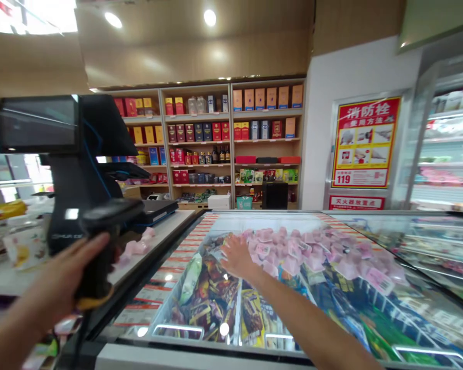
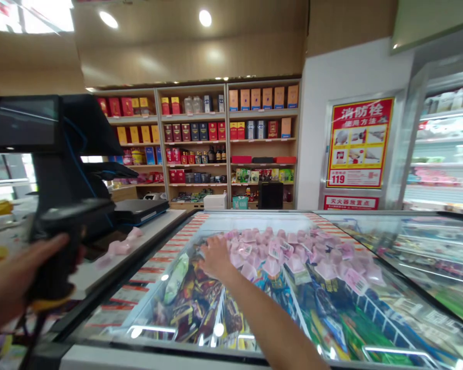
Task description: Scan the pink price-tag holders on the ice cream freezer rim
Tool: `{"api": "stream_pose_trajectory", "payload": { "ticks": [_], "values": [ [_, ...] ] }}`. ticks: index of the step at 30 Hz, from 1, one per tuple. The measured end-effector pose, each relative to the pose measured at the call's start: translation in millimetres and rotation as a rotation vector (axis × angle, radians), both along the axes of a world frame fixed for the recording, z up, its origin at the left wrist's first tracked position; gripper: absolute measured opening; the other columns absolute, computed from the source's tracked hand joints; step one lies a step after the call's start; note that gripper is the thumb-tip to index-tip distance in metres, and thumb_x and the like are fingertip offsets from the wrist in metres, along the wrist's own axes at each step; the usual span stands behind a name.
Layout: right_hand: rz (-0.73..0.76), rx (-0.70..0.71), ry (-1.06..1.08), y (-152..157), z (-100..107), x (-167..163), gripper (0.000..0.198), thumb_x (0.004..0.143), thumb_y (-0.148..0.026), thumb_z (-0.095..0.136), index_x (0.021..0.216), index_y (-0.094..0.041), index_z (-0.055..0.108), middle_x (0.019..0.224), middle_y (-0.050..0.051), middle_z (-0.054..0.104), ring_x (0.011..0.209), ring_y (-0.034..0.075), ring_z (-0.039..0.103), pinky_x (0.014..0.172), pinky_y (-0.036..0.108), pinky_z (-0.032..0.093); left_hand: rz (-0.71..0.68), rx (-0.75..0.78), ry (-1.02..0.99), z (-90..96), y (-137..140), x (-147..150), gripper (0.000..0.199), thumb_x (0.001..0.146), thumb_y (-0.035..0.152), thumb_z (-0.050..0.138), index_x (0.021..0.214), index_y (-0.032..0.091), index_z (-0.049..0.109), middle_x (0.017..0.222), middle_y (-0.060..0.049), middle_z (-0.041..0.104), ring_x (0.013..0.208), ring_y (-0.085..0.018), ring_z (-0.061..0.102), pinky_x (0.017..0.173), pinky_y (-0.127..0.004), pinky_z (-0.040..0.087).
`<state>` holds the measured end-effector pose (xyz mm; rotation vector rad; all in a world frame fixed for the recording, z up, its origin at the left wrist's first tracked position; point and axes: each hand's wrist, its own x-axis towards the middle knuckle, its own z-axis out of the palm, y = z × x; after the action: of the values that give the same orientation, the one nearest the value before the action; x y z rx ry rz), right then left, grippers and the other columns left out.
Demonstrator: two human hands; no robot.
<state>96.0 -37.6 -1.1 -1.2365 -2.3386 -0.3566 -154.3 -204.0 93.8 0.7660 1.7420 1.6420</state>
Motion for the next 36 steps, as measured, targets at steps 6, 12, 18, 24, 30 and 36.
{"api": "stream_pose_trajectory", "payload": {
  "ticks": [6,12,18,24,30,36],
  "values": [
    [-0.294,-0.192,-0.189,68,-7,-33,0.034,0.072,-0.028,0.044,0.098,-0.012,0.059,0.114,0.018,0.05,0.108,0.033,0.037,0.085,0.056,0.021,-0.254,-0.002,-0.329,-52.3,30,69,0.017,0.06,0.033,0.064,0.071,0.022,0.059,0.054,0.003,0.063,0.047,-0.014,0.055,0.038,-0.022,0.043],
    [-0.435,-0.177,-0.136,70,-16,25,0.031,0.074,-0.016,0.038,0.092,-0.01,0.061,0.104,0.021,0.054,0.1,0.034,0.042,0.074,0.048,0.031,-0.32,0.023,-0.463,-75.4,47,82,0.02,0.066,0.03,0.06,0.082,0.018,0.058,0.06,-0.001,0.063,0.051,-0.012,0.057,0.046,-0.021,0.047],
    [-0.262,-0.103,-0.197,47,-10,72,0.03,0.077,-0.03,0.041,0.095,-0.015,0.058,0.102,0.015,0.056,0.101,0.028,0.043,0.084,0.045,0.025,-0.399,0.028,-0.502,-84.0,39,85,0.026,0.062,0.033,0.064,0.078,0.014,0.057,0.057,-0.002,0.059,0.049,-0.012,0.054,0.045,-0.022,0.046],
    [-0.159,-0.175,0.073,34,13,101,0.041,0.08,-0.025,0.031,0.117,-0.012,0.043,0.115,0.011,0.051,0.105,0.019,0.045,0.086,0.031,0.03,-0.528,0.104,-0.4,-68.6,26,89,0.024,0.063,0.036,0.062,0.073,0.016,0.054,0.055,0.002,0.056,0.046,-0.008,0.05,0.044,-0.018,0.041],
    [-0.305,-0.249,-0.009,17,2,93,0.038,0.078,-0.032,0.036,0.111,-0.02,0.049,0.101,0.011,0.06,0.097,0.026,0.051,0.078,0.038,0.033,-0.52,0.05,-0.332,-66.3,21,82,0.024,0.063,0.036,0.062,0.068,0.016,0.052,0.053,0.002,0.055,0.043,-0.008,0.049,0.043,-0.019,0.04],
    [-0.19,-0.268,0.256,27,-8,56,0.028,0.071,-0.02,0.045,0.098,-0.02,0.057,0.091,0.009,0.062,0.096,0.024,0.051,0.087,0.042,0.027,-0.488,0.055,-0.217,-59.7,2,66,0.025,0.064,0.038,0.06,0.069,0.015,0.05,0.05,0.003,0.053,0.043,-0.008,0.046,0.043,-0.019,0.038]
  ]
}}
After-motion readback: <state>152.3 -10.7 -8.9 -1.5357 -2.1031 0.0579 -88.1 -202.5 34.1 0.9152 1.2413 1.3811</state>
